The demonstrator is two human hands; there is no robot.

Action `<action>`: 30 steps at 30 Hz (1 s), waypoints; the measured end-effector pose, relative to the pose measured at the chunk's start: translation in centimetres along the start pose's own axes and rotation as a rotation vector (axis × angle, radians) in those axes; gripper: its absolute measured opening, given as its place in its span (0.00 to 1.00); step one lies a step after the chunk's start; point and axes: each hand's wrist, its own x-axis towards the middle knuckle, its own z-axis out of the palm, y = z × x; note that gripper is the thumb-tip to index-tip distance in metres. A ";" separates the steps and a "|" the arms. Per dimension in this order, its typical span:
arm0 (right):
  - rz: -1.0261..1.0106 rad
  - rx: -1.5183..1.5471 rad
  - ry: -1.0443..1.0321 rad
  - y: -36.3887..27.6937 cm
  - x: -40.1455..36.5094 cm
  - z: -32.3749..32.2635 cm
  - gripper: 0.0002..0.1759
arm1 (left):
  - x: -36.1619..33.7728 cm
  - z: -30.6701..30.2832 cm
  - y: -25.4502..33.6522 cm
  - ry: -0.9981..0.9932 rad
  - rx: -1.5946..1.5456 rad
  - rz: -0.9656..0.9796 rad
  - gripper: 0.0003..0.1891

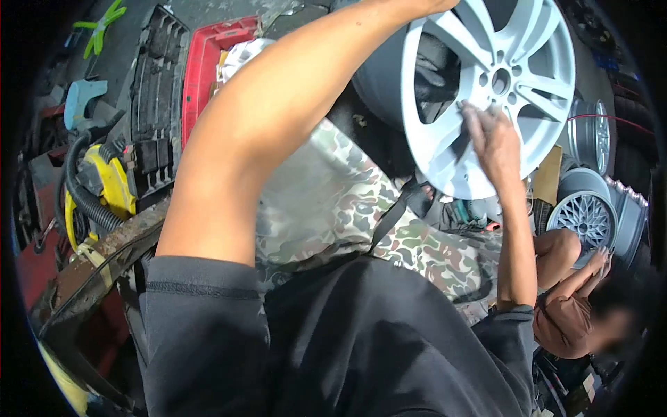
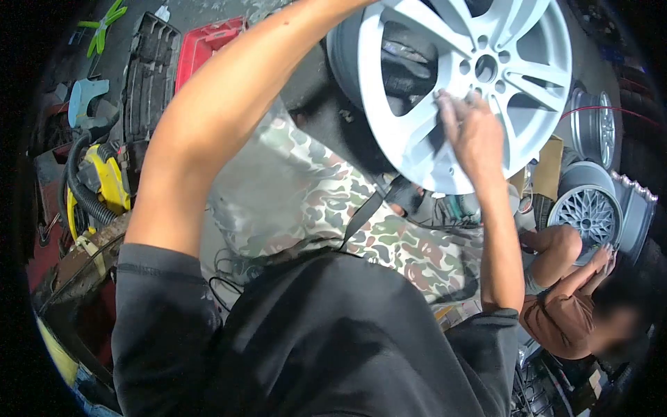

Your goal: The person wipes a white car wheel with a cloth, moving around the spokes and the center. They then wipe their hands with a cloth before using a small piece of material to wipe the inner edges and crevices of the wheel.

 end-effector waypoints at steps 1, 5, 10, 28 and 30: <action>-0.098 -0.003 -0.008 -0.6 -0.5 0.7 0.16 | -0.1 -0.1 0.1 0.001 0.013 -0.003 0.13; -0.235 0.145 -0.154 -3.3 -1.8 0.0 0.17 | 0.0 0.0 0.1 -0.005 0.015 -0.027 0.13; -0.110 -0.091 -0.177 0.8 1.8 1.2 0.17 | -0.2 -0.2 0.3 -0.022 0.038 -0.031 0.14; -0.469 -0.207 0.028 5.2 7.2 0.4 0.14 | -0.2 -1.1 0.5 -0.097 0.042 -0.039 0.12; -0.500 -0.249 0.066 5.7 7.4 0.0 0.15 | -0.3 -1.2 0.4 -0.085 0.033 -0.021 0.12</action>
